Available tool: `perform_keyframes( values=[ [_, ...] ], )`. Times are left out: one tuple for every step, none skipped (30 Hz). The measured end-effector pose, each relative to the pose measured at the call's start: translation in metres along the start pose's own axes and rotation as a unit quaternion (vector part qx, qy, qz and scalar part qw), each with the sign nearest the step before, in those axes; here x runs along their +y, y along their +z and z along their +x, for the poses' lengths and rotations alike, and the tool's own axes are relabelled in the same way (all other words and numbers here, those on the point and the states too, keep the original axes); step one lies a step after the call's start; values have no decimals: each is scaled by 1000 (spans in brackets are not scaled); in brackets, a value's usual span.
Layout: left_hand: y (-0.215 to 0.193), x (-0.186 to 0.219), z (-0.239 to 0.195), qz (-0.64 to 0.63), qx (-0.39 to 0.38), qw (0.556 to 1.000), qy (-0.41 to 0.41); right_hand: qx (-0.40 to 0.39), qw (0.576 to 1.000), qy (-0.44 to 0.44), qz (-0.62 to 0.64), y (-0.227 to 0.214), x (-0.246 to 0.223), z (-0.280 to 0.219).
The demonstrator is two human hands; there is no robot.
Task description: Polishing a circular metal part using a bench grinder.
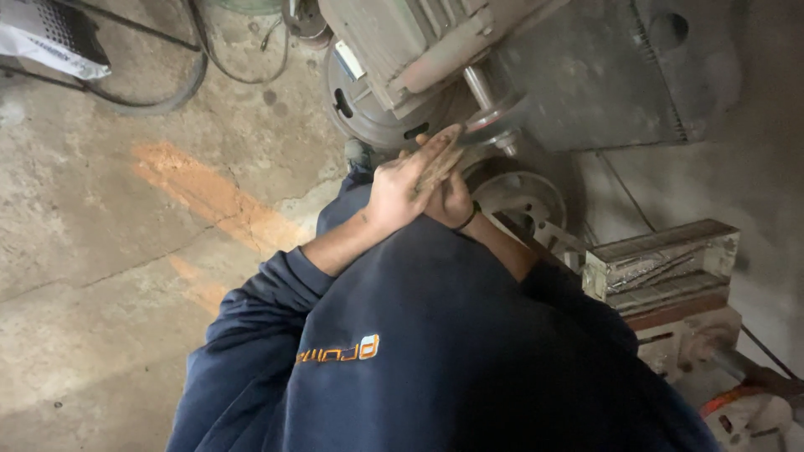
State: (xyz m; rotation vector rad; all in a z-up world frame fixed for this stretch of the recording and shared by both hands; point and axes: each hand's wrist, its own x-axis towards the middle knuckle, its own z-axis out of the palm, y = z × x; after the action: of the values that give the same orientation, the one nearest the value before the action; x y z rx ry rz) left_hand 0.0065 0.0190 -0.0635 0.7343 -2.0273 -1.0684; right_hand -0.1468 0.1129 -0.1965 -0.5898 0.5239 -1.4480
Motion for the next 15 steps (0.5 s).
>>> perform_keyframes(
  values=[
    [-2,5,4,1,1,1000,-3,0,1000,3,2,12,-4,4],
    [-4,10,10,10,-11,1000,-15,-11,997,-4,82,24,-9,9],
    [-6,16,15,19,-22,999,-27,-21,986,-11,162,36,-15,13],
    [-6,16,17,19,-22,999,-28,-21,986,-10,162,25,-12,8],
    [-5,18,19,20,-25,999,-33,4,991,6,136,14,-9,3],
    [-4,19,21,21,-29,999,-39,31,993,21,110,3,-5,-2],
    [-3,20,23,21,-29,999,-40,31,993,21,111,5,-8,-2],
    [-2,21,24,15,-16,999,-34,47,991,32,121,7,-10,-2],
    [-1,22,26,9,-2,1000,-28,63,989,42,130,9,-12,-1],
    [1,22,28,9,-2,1000,-28,63,988,42,131,10,-13,-1],
    [2,22,29,12,-3,999,-35,70,989,45,119,11,-14,0],
    [3,23,29,15,-3,999,-45,79,990,48,107,13,-14,-2],
    [4,25,31,15,-3,999,-46,79,990,50,108,19,-16,-1],
    [4,26,34,29,-23,996,-76,91,984,53,141,24,-18,2],
    [5,27,37,44,-43,992,-106,102,978,57,173,28,-20,5]
  ],
)
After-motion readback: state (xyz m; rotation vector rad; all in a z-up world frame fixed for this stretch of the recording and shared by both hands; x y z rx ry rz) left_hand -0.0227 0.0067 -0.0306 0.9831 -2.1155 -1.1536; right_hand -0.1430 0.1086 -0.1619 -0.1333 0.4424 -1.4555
